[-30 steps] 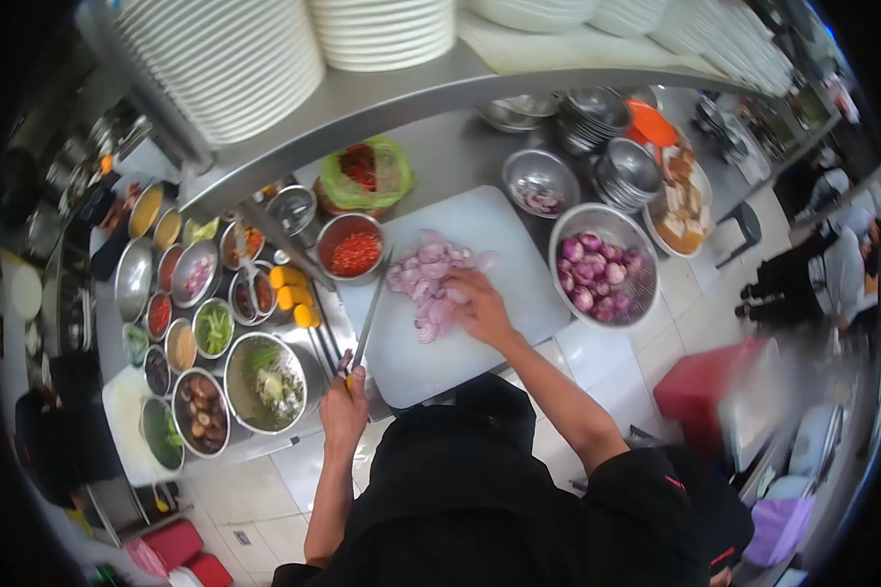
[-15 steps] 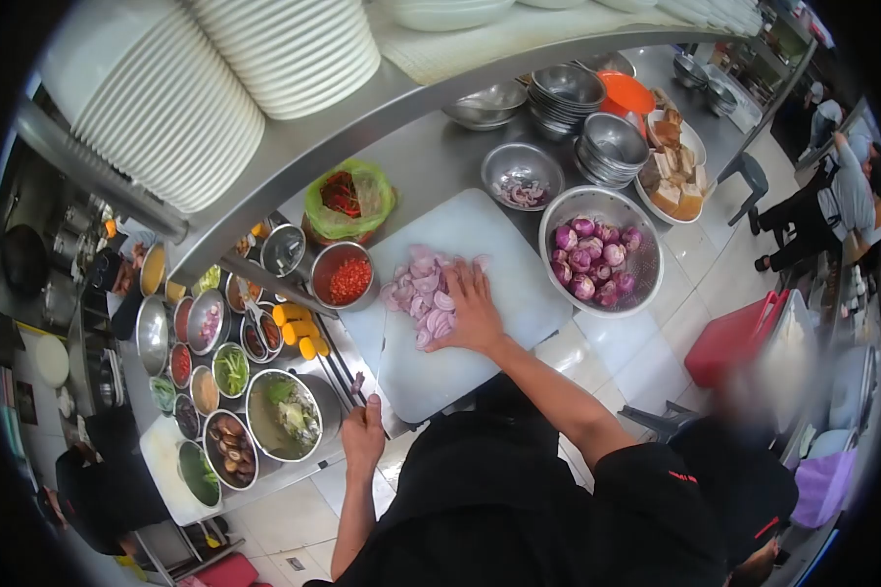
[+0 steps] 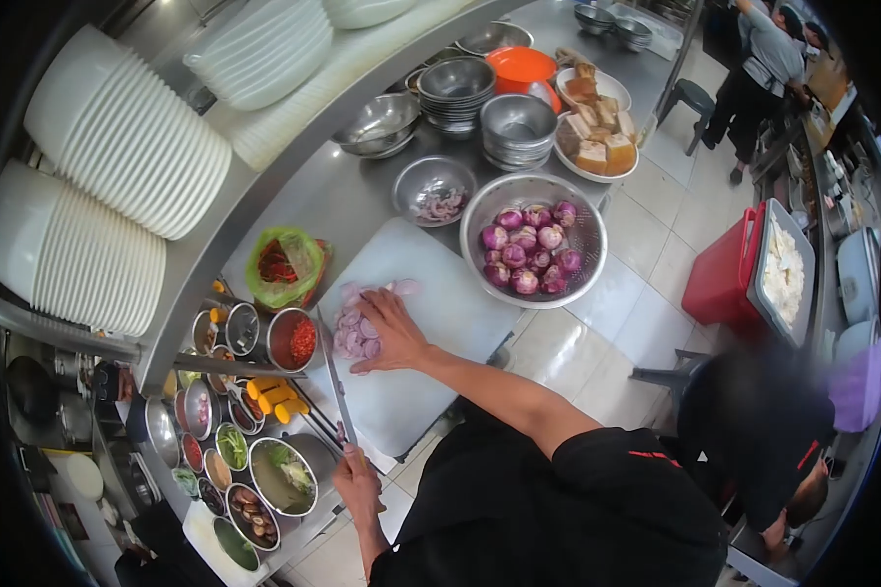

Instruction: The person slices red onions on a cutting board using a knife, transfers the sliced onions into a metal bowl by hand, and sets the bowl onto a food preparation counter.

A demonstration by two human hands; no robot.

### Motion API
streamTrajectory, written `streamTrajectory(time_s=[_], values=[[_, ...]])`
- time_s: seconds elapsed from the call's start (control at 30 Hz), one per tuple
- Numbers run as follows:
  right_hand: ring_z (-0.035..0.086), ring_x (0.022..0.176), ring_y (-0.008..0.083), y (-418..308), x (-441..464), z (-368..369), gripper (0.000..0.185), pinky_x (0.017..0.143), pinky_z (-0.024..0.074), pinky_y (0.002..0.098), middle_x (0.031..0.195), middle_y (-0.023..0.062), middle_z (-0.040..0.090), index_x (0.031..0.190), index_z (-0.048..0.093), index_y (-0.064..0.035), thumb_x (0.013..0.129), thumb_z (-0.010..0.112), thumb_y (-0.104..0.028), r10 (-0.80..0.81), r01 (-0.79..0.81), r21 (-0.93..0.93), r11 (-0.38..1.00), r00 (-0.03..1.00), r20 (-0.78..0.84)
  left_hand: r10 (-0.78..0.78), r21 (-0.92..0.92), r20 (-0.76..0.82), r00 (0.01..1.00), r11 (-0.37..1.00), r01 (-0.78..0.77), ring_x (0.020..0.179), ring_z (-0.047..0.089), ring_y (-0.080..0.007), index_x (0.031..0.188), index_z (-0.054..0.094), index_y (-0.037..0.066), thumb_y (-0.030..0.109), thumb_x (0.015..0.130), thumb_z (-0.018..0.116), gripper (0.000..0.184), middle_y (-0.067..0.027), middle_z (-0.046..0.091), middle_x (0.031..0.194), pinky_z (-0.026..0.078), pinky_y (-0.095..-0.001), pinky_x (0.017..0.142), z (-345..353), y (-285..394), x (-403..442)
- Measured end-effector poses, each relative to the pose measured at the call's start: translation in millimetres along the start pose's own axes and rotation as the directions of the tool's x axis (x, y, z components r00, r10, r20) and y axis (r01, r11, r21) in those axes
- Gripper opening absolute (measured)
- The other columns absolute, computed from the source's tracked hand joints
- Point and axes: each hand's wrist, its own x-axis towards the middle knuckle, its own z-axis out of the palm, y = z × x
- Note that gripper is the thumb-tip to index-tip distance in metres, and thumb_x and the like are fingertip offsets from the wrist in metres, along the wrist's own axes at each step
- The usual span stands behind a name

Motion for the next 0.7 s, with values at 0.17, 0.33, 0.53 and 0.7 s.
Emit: streamTrajectory(time_s=[0.17, 0.33, 0.53, 0.7], values=[[0.051, 0.121, 0.0367, 9.7, 0.1, -53.7, 0.043, 0.102, 0.0419, 0.0463, 0.128, 0.0146, 0.053, 0.117, 0.058, -0.0057, 0.080, 0.072, -0.022, 0.124, -0.095, 0.206, 0.974, 0.983, -0.137, -0.006, -0.101, 0.085, 0.996, 0.995, 0.015, 0.037, 0.042, -0.0092, 0.074, 0.052, 0.003, 0.052, 0.097, 0.053, 0.054, -0.0006, 0.046, 0.052, 0.031, -0.0251, 0.033, 9.5, 10.8, -6.7], [0.060, 0.106, 0.0371, 62.2, -7.2, -204.3, 0.033, 0.094, 0.0471, 0.0418, 0.107, 0.0179, 0.064, 0.107, 0.065, -0.0021, 0.074, 0.066, 0.000, 0.171, -0.215, -0.143, 0.966, 0.949, -0.265, -0.044, 0.008, 0.220, 0.975, 0.999, 0.043, 0.037, 0.043, -0.0099, 0.075, 0.054, 0.000, 0.052, 0.094, 0.058, 0.056, -0.0013, 0.045, 0.052, 0.034, -0.0256, 0.034, 14.2, 1.3, -13.0], [0.067, 0.089, 0.0346, 109.0, -42.1, -323.6, 0.037, 0.080, 0.0529, 0.0410, 0.098, 0.0185, 0.069, 0.110, 0.069, -0.0055, 0.073, 0.065, 0.000, 0.474, -0.546, -0.283, 0.789, 0.833, -0.287, -0.100, 0.102, 0.246, 0.964, 0.992, 0.077, 0.038, 0.046, -0.0107, 0.071, 0.056, -0.002, 0.054, 0.095, 0.055, 0.061, -0.0018, 0.045, 0.049, 0.036, -0.0271, 0.036, 22.4, -5.6, -18.6], [0.068, 0.086, 0.0348, 113.4, -69.3, -314.8, 0.026, 0.076, 0.0537, 0.0421, 0.093, 0.0174, 0.070, 0.100, 0.071, -0.0059, 0.075, 0.070, -0.009, 0.371, -0.395, -0.416, 0.819, 0.918, -0.140, -0.084, 0.204, 0.241, 0.967, 0.978, 0.034, 0.040, 0.047, -0.0113, 0.074, 0.058, -0.003, 0.051, 0.096, 0.054, 0.059, -0.0021, 0.046, 0.050, 0.038, -0.0284, 0.040, 27.3, -1.7, -15.4]])
